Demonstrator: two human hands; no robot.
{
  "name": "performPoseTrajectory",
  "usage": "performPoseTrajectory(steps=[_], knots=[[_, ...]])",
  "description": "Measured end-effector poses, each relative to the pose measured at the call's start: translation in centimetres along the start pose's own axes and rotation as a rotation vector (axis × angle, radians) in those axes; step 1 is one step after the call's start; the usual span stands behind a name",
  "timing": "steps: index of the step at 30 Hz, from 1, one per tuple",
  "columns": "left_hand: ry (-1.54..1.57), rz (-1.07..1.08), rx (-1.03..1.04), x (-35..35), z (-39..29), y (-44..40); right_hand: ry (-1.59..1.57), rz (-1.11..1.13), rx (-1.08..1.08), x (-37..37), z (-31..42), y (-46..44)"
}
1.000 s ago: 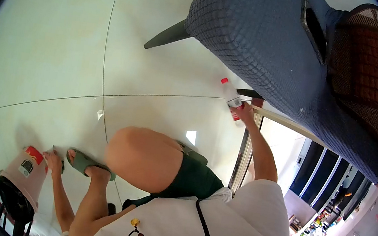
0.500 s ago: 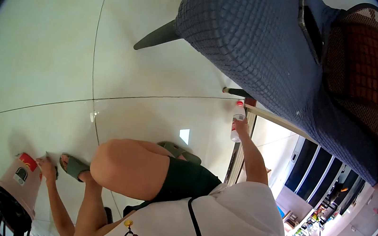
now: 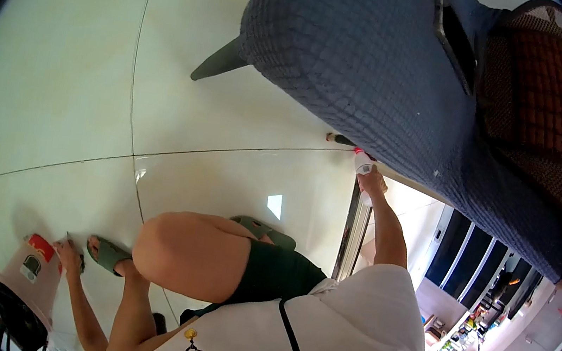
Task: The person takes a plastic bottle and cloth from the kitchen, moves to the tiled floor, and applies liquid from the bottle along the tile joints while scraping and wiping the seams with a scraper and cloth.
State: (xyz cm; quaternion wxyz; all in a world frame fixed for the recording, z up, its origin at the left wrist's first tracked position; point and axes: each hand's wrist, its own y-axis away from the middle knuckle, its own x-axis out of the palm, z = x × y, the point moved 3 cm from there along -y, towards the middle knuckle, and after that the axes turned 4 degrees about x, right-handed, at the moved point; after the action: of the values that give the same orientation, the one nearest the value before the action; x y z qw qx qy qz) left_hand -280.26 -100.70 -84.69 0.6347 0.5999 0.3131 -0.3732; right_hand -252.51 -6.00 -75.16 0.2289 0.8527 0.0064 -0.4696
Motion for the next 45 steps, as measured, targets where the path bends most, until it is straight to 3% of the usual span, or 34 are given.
performPoseTrajectory(steps=[3, 5, 9, 12, 15, 21, 36, 45], knots=[[-0.031, -0.115, -0.009, 4.5, 3.2, -1.3, 0.100, 0.046, -0.003, -0.8, 0.5, 0.4], [-0.026, 0.014, -0.083, 5.0, 3.6, -1.3, 0.178, 0.047, -0.043, -1.3, 0.8, 0.3], [-0.004, 0.092, -0.125, 2.9, 2.0, -1.3, 0.242, 0.078, -0.136, -2.4, 1.6, 0.7], [-0.020, 0.112, -0.107, 1.9, 1.1, -0.9, 0.245, -0.072, -0.233, -2.9, 2.4, 1.6], [0.010, -0.005, -0.126, 2.5, 1.2, -0.7, 0.270, -0.018, -0.273, -3.6, 3.4, 2.5], [-0.063, 0.050, -0.118, 3.8, 1.9, -1.2, 0.280, -0.030, -0.411, -4.2, 4.8, 4.7], [-0.004, -0.024, -0.189, 3.7, 1.3, -0.9, 0.360, 0.005, -0.435, -6.0, 9.2, 8.1], [0.011, -0.058, -0.170, 4.6, 1.9, -0.9, 0.553, -0.221, -0.704, -8.1, 11.7, 11.3]])
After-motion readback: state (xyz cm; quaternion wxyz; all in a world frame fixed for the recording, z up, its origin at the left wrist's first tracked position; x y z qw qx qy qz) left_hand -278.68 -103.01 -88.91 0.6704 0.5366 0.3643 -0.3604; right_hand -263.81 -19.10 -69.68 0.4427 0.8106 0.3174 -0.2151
